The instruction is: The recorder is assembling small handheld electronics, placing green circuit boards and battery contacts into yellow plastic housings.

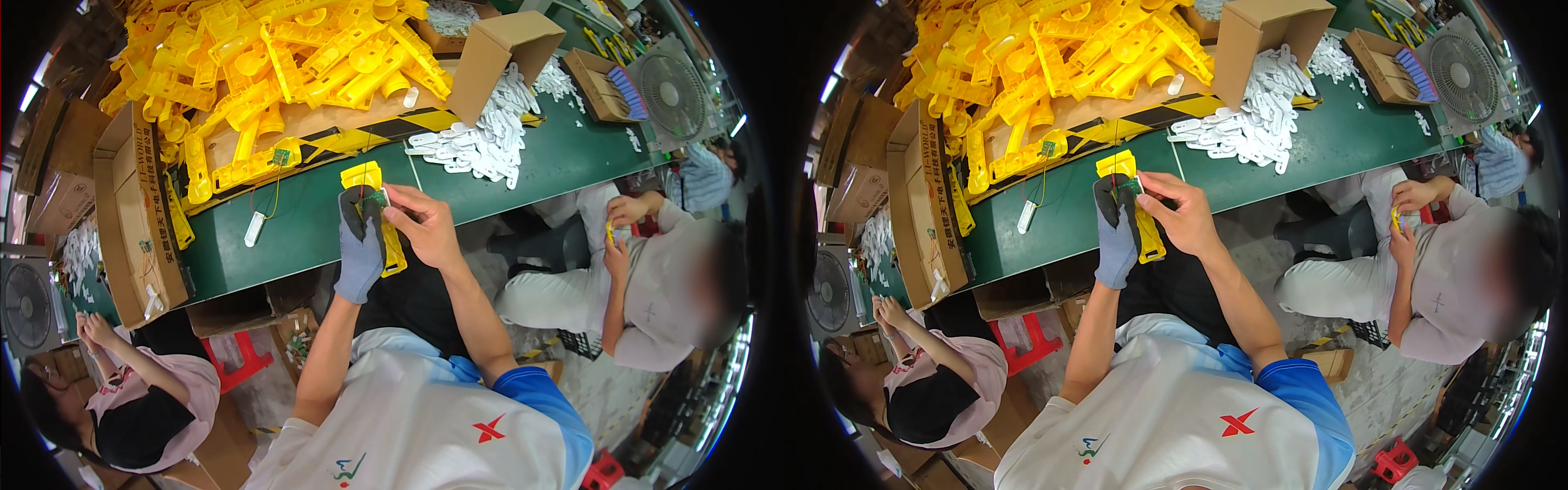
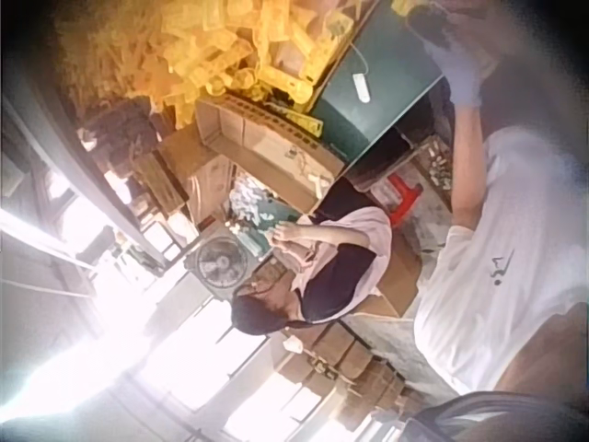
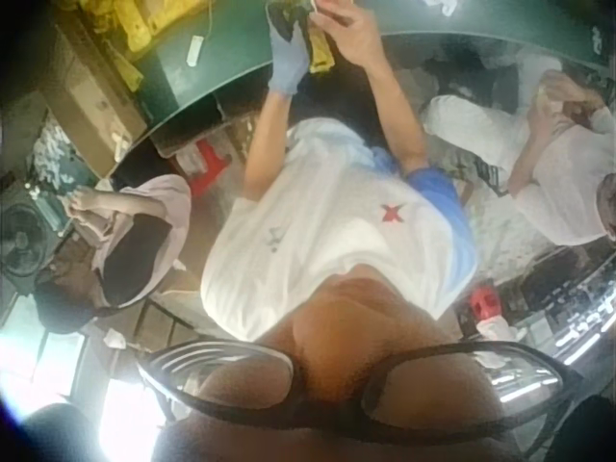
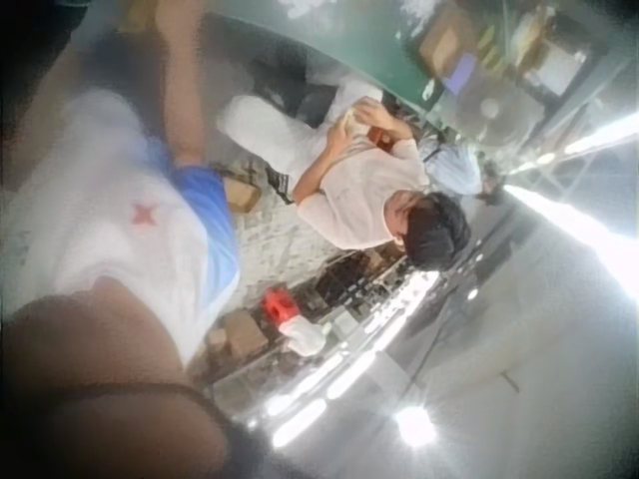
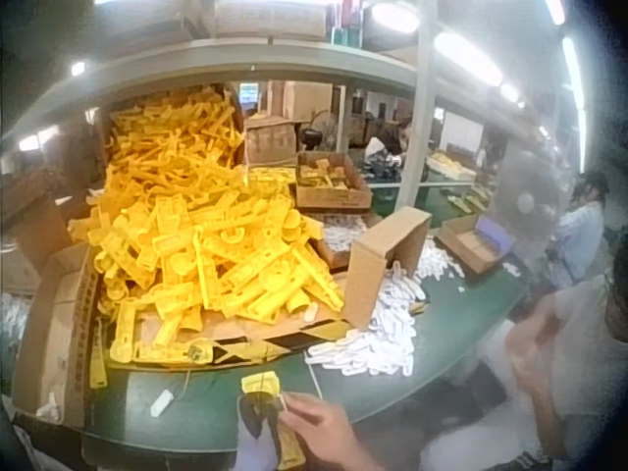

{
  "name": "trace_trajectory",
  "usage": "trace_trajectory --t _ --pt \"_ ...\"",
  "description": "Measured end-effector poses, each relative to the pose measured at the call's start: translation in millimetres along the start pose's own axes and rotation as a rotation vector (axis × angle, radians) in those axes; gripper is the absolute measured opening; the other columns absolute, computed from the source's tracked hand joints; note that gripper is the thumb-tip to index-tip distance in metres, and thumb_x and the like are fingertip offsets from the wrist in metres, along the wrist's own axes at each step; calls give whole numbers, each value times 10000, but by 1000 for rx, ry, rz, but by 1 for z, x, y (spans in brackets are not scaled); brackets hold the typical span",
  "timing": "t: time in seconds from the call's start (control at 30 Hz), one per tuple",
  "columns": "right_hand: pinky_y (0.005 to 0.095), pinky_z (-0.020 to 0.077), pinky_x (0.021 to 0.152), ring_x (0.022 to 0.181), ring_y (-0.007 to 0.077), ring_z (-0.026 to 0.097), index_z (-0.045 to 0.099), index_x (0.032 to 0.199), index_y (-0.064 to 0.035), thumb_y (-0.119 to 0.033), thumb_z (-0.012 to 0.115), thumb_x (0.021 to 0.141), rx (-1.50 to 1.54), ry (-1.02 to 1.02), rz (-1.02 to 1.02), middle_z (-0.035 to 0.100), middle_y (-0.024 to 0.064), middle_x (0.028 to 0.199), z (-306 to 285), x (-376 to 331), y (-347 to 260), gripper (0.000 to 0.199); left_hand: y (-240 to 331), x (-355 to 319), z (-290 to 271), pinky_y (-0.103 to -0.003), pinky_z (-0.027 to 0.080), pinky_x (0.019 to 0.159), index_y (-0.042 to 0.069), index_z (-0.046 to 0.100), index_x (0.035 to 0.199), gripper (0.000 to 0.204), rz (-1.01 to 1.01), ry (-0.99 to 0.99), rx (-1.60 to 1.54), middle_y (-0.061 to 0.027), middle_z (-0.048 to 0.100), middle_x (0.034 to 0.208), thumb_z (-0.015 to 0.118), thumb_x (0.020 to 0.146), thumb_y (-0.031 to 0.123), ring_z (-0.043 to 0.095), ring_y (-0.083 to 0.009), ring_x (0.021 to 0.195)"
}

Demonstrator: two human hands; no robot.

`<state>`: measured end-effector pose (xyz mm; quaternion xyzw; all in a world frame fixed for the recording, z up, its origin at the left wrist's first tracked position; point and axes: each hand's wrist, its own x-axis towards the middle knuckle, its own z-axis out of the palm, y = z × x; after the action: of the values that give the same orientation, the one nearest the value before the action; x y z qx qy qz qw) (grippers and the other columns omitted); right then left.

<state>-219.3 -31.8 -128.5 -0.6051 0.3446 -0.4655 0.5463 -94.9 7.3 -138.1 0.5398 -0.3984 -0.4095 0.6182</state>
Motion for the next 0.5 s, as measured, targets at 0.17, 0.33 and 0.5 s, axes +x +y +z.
trace_trajectory --t 0.17,0.33,0.5 --pt "225 500 826 916 81 617 652 1245 -15 -49 674 913 197 58 72 680 84 1194 7 -6 1 334 -9 -1 -3 -278 468 787 53 469 1196 199 77 -24 -21 -49 526 1033 488 1009 120 522 -115 921" --pt "206 488 811 903 59 597 650 1250 -13 -49 664 924 175 76 86 690 80 1163 10 -9 6 329 -8 -4 -2 -272 468 774 58 480 1186 191 57 -9 -150 -40 532 1032 503 1014 138 523 -106 912" --pt "207 477 774 860 58 581 645 1256 -12 -46 661 924 198 77 101 685 85 1192 12 -5 0 334 -13 -3 -6 -290 470 827 26 479 1187 213 35 -7 -127 -87 536 1072 490 977 64 538 -154 967"
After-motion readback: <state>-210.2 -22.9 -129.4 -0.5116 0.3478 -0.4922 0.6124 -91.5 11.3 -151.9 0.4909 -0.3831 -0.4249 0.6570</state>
